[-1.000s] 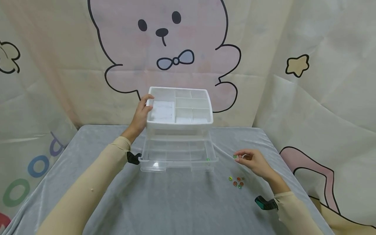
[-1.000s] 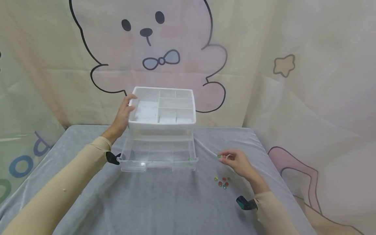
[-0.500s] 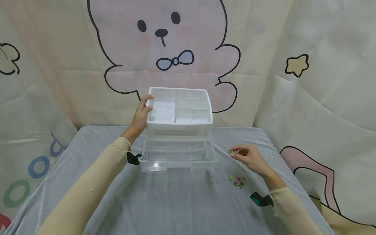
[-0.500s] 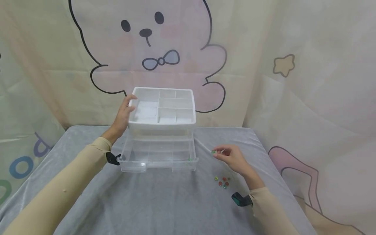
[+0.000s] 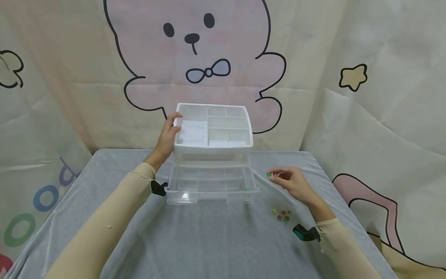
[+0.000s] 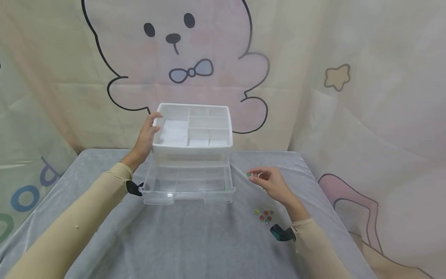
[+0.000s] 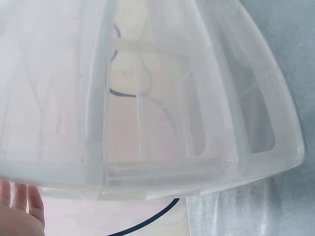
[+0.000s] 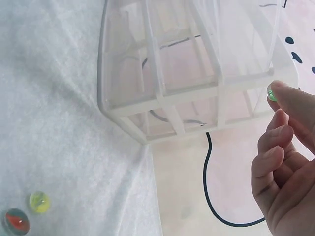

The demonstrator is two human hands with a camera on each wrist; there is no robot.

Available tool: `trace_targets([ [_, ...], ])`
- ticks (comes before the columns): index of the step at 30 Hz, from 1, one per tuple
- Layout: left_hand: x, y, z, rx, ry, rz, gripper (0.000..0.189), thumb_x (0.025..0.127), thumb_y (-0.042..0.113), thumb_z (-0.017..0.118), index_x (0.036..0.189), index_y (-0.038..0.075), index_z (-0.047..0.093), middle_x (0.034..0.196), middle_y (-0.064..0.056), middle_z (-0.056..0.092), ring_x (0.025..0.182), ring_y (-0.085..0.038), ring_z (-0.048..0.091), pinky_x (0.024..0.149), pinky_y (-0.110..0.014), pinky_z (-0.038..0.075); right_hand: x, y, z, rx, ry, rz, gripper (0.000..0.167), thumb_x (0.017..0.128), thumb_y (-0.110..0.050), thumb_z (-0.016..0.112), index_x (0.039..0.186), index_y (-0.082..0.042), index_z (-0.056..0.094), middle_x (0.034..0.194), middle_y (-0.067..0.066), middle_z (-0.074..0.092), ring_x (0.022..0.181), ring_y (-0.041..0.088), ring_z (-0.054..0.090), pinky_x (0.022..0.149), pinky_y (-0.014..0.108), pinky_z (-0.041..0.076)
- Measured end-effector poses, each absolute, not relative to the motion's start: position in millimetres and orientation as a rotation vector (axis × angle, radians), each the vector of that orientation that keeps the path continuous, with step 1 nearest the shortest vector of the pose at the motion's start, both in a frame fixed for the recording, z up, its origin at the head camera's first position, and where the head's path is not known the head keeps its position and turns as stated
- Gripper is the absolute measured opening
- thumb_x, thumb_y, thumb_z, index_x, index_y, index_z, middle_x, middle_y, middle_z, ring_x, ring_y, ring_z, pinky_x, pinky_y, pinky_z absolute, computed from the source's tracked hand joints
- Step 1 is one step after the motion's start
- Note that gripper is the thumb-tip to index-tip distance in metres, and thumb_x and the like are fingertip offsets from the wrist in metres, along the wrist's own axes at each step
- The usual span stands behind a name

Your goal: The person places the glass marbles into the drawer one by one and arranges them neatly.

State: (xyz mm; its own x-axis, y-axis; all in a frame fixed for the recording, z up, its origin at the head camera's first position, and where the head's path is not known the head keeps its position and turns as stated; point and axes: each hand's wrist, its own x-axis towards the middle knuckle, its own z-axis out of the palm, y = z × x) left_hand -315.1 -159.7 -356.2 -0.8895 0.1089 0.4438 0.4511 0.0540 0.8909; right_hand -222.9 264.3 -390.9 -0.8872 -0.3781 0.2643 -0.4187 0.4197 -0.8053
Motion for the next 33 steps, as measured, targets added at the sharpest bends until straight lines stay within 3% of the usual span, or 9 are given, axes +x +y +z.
trace_targets([
  [3,-315.1,-160.1,-356.4,-0.579,-2.079,-1.896,0.038,0.103,0.003,0.028,0.14,-0.005,0.033,0.159,-0.017,0.023,0.134,-0.034,0.028,0.103,-0.04,0.025,-223.3,261.0,-385.9,0.751,-2.582,1.513,0.018,0.095,-0.001,0.066,0.11,0.007,0.071,0.076,-0.007,0.058,0.05,0.007,0.039,0.045,0.027,0.035],
  [10,-315.4,-159.6,-354.7,-0.552,-2.097,-1.899,0.037,0.103,0.005,0.029,0.14,0.0,0.033,0.153,-0.018,0.026,0.116,-0.034,0.039,0.096,-0.04,0.031,-224.7,250.2,-373.2,0.767,-2.543,1.526,0.018,0.094,-0.001,0.066,0.11,0.007,0.07,0.078,-0.008,0.059,0.051,0.008,0.042,0.046,0.027,0.037],
  [17,-316.1,-159.5,-356.4,-0.551,-2.089,-1.898,0.037,0.103,0.003,0.028,0.139,0.0,0.034,0.149,-0.022,0.028,0.108,-0.029,0.039,0.092,-0.039,0.031,-223.9,237.0,-365.7,0.792,-2.533,1.547,0.019,0.094,0.0,0.067,0.11,0.008,0.07,0.079,-0.009,0.063,0.053,0.009,0.044,0.047,0.025,0.039],
  [27,-315.2,-157.5,-357.8,-0.537,-2.05,-1.93,0.037,0.101,0.003,0.03,0.137,-0.001,0.035,0.144,-0.023,0.03,0.106,-0.026,0.041,0.091,-0.038,0.032,-222.1,223.7,-356.9,0.86,-2.491,1.564,0.017,0.093,0.001,0.066,0.108,0.008,0.07,0.075,-0.013,0.064,0.052,0.013,0.045,0.047,0.025,0.04],
  [33,-315.2,-158.4,-357.2,-0.544,-2.044,-1.939,0.036,0.102,0.003,0.029,0.138,0.0,0.034,0.144,-0.021,0.031,0.105,-0.024,0.042,0.09,-0.037,0.034,-225.9,214.0,-355.0,0.892,-2.513,1.584,0.018,0.093,0.001,0.066,0.109,0.01,0.07,0.067,-0.009,0.058,0.052,0.006,0.042,0.046,0.026,0.038],
])
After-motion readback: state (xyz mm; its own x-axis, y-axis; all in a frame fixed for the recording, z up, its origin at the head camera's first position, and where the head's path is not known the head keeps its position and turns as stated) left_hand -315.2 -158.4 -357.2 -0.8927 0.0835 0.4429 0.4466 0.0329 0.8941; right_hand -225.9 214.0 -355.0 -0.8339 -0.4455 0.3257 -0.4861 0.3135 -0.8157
